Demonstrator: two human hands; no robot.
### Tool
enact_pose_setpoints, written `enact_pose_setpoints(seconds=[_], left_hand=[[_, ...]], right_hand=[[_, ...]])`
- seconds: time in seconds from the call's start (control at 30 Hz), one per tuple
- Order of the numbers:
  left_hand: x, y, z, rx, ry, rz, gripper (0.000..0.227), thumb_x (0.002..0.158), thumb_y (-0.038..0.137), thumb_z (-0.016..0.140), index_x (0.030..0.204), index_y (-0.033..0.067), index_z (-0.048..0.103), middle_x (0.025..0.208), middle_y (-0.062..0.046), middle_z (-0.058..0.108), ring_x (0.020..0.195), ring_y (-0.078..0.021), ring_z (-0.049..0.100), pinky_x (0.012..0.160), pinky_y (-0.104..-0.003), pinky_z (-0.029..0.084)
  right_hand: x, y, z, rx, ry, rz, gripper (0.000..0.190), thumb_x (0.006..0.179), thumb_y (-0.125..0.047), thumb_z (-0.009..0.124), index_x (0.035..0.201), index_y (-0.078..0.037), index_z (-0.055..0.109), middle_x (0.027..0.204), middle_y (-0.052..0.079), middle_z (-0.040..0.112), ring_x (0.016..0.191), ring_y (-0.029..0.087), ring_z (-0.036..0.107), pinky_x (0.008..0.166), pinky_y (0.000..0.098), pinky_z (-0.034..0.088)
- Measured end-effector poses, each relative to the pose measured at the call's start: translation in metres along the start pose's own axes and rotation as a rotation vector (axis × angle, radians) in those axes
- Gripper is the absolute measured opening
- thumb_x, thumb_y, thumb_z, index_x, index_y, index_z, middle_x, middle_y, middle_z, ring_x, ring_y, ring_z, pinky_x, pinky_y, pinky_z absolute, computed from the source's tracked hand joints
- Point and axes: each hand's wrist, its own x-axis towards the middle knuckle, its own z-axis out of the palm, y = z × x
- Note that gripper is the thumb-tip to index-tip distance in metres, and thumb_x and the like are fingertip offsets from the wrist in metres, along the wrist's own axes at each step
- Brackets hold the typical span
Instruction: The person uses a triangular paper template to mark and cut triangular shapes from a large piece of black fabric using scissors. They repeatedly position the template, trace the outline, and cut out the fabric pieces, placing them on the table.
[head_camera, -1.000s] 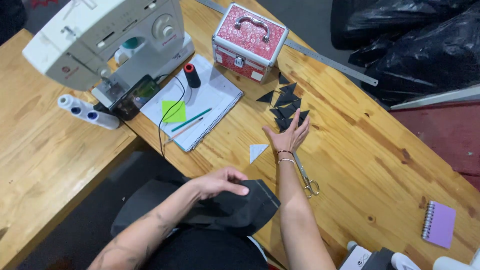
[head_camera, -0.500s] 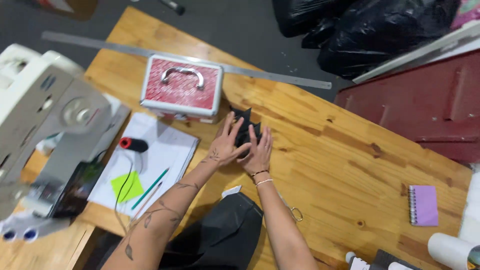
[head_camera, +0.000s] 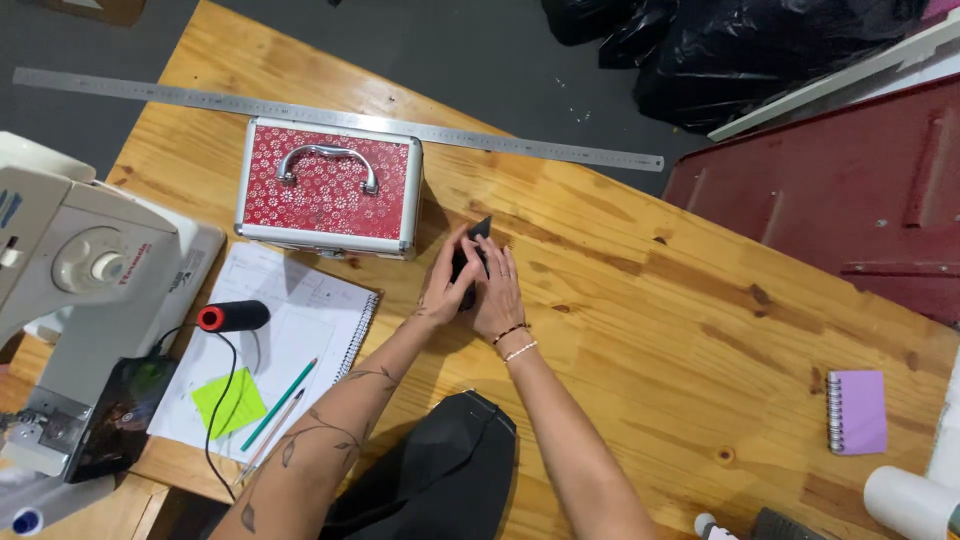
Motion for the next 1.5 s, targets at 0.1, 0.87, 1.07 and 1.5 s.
enact_pose_setpoints(seconds=[0.1,0.87,1.07,1.5], left_hand=[[0.005,-0.037,0.014,-0.332,0.243,-0.116,0.059,0.100,0.038,0.061,0.150,0.0100,0.046,0.132,-0.016,0.052,0.128,-0.0275,0.049,0.114,-0.042,0.036],[-0.288,0.080,-0.059,0.482,-0.560,-0.716,0.117,0.055,0.065,0.087,0.152,0.0300,0.031,0.138,-0.011,0.057,0.129,-0.0280,0.056,0.107,-0.037,0.045],[-0.335,0.093,-0.076,0.161,-0.371,-0.628,0.028,0.073,0.031,0.083,0.096,0.0203,0.072,0.085,0.010,0.072,0.080,-0.0047,0.065,0.075,-0.022,0.051],[-0.504,0.147,-0.138,-0.171,0.352,-0.689,0.029,0.074,0.018,0.086,0.101,0.0065,0.080,0.095,0.001,0.079,0.088,-0.0091,0.066,0.083,-0.026,0.054]], right_hand=[[-0.002,0.004,0.004,0.024,0.080,-0.085,0.090,0.063,-0.027,0.081,0.146,-0.017,0.049,0.133,0.013,0.054,0.133,0.031,0.050,0.120,0.0446,0.035],[0.023,0.031,0.029,-0.029,-0.030,0.236,0.039,0.084,0.002,0.054,0.118,-0.016,0.052,0.111,0.016,0.055,0.085,0.042,0.065,0.071,0.0536,0.051],[-0.014,-0.007,-0.041,1.681,-0.238,0.877,0.018,0.100,-0.004,0.046,0.098,-0.021,0.052,0.085,0.004,0.048,0.050,0.003,0.026,0.038,0.0164,0.012],[-0.114,-0.228,-0.068,1.898,-1.248,0.551,0.014,0.101,-0.007,0.046,0.104,-0.021,0.044,0.093,0.000,0.036,0.054,-0.003,0.017,0.039,0.0096,0.013]])
